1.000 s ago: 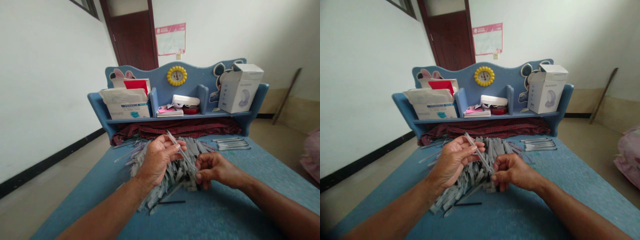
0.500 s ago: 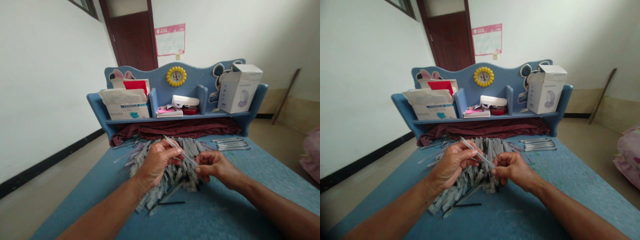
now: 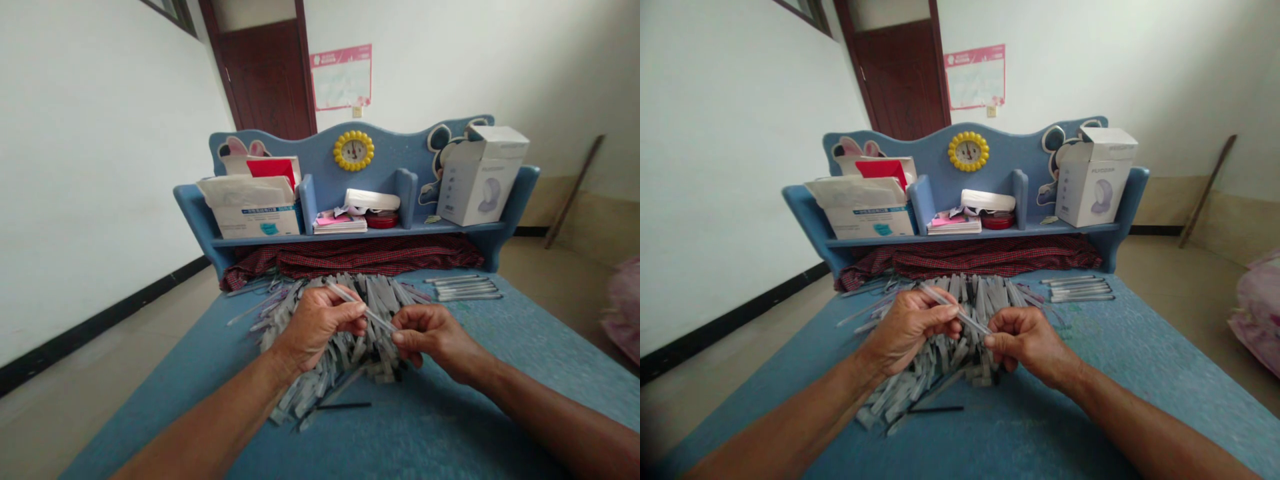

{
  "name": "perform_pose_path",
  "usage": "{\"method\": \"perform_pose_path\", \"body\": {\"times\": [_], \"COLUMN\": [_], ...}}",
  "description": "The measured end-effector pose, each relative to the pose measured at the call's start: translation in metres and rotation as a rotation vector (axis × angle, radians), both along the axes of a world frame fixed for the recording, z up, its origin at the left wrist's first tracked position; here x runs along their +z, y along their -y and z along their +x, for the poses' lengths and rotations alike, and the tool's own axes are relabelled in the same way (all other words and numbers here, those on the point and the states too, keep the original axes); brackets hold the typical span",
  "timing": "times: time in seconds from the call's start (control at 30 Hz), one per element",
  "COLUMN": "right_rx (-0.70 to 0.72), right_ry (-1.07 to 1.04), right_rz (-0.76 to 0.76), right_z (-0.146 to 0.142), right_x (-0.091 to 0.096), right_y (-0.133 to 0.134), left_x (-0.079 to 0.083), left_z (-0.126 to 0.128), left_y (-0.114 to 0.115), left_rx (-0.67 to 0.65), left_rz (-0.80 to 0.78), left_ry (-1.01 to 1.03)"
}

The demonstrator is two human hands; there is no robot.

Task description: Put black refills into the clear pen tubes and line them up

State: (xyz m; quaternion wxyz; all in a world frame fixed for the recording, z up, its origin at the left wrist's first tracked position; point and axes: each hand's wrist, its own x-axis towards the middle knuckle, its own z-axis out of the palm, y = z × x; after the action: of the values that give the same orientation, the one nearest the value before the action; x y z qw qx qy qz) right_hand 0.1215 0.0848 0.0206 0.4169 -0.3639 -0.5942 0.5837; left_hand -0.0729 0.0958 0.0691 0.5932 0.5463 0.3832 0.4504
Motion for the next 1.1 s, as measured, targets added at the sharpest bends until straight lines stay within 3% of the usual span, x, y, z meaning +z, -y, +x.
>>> {"method": "perform_pose_path", "body": {"times": [0.67, 1.1], "right_rx": [0.004, 0.062], "right_ry": [0.040, 0.120], "right_rz": [0.005, 0.005], "right_z": [0.001, 0.001], "right_x": [-0.006, -0.001], "right_y": [0.001, 0.001], "left_x": [-0.003, -0.008], "left_z": [0.008, 0.011], "left_y": [0.007, 0.008], "left_rx": [0.043, 0.078], "left_rz": [0.014, -0.025], "left_ry": [-0.005, 0.046]}}
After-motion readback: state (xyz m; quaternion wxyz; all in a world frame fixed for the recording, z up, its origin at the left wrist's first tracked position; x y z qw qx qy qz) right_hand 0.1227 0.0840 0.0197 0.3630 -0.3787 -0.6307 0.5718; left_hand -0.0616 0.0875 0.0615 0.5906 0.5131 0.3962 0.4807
